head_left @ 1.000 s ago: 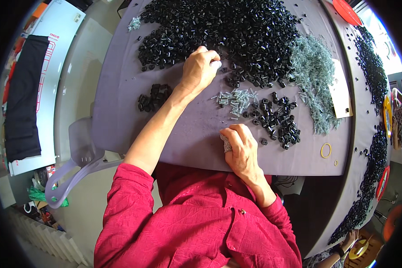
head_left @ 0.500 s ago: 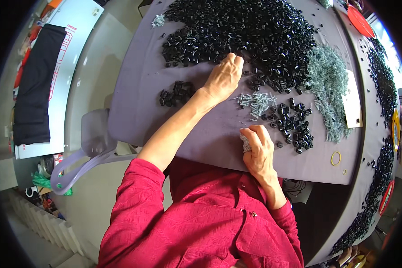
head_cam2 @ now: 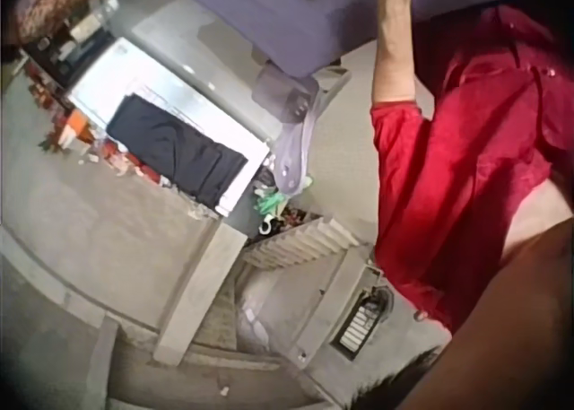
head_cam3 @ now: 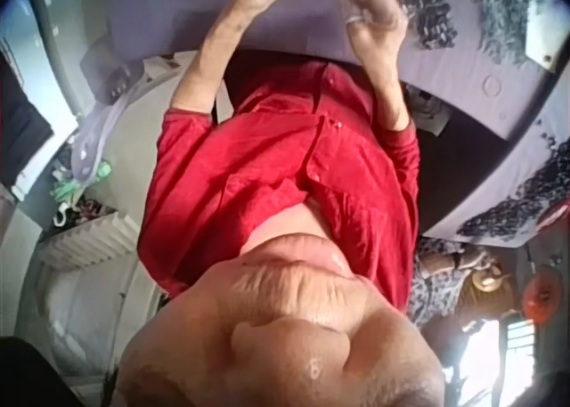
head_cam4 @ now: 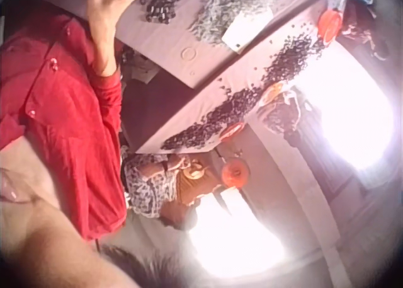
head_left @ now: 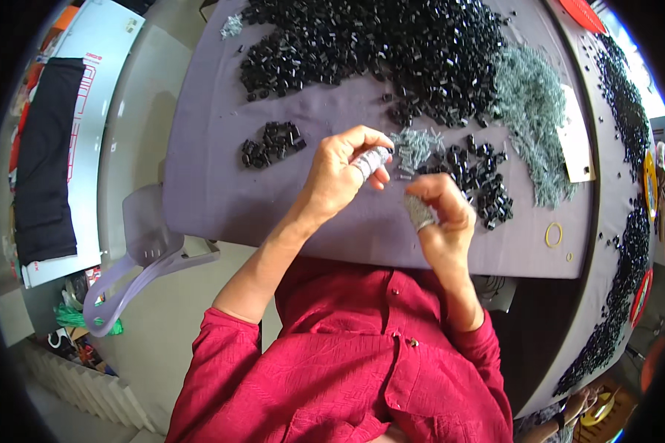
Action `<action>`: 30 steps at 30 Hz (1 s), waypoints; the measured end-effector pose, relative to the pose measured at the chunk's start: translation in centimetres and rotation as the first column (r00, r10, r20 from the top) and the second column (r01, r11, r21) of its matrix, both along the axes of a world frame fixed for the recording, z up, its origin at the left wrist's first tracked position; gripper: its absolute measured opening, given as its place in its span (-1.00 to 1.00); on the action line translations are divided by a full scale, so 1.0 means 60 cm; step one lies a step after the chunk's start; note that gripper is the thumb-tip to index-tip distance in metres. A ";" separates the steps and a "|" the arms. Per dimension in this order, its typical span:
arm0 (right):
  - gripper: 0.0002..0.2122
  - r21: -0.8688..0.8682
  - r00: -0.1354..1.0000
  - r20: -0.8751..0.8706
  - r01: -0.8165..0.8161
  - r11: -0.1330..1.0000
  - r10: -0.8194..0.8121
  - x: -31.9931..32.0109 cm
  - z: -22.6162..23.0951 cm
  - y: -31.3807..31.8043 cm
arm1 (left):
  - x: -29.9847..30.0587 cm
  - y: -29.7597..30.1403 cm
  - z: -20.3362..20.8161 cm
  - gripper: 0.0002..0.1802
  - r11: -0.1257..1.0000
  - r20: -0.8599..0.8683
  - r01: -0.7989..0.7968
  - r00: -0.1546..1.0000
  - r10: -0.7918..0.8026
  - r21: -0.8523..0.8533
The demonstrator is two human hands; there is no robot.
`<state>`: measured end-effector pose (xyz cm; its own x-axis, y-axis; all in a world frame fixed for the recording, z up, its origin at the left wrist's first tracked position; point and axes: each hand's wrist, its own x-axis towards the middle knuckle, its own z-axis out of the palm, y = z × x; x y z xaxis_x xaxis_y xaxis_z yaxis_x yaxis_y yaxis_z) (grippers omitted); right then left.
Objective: Manually assembling small black plastic components by inserting metal pins into them at a workbench.
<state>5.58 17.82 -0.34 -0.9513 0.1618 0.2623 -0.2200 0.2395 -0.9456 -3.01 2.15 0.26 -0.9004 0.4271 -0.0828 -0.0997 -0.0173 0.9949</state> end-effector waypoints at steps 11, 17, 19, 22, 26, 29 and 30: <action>-0.79 -0.152 0.994 0.107 0.018 0.988 -0.001 -0.008 -0.002 -0.001 | 0.062 0.004 -0.012 -0.78 0.998 0.063 0.046 0.997 -0.049 0.050; -0.78 0.005 0.994 0.103 -0.031 1.000 0.030 -0.003 -0.002 0.003 | 0.074 0.001 -0.014 -0.78 0.997 0.067 0.048 0.997 -0.043 -0.064; -0.76 0.201 0.995 0.080 -0.074 0.977 0.058 0.000 0.011 0.005 | 0.079 -0.002 -0.016 -0.78 0.982 -0.021 0.042 0.999 -0.047 -0.185; -0.74 0.251 0.993 0.089 -0.096 0.963 0.075 0.001 0.005 0.003 | 0.082 -0.004 -0.021 -0.66 0.982 -0.025 0.048 0.998 -0.054 -0.182; -0.74 0.220 0.979 0.190 -0.122 0.968 0.080 0.003 0.008 0.002 | 0.086 -0.007 -0.026 -0.65 0.986 -0.021 0.068 0.997 -0.072 -0.150; -0.75 0.108 0.971 0.231 -0.094 0.990 0.067 0.003 0.006 -0.003 | 0.089 -0.008 -0.023 -0.70 0.988 0.029 0.049 0.999 -0.045 -0.146; -0.75 0.108 0.970 0.235 -0.095 0.990 0.067 0.005 0.004 -0.004 | 0.088 -0.010 -0.022 -0.72 0.985 -0.002 0.053 0.999 -0.054 -0.162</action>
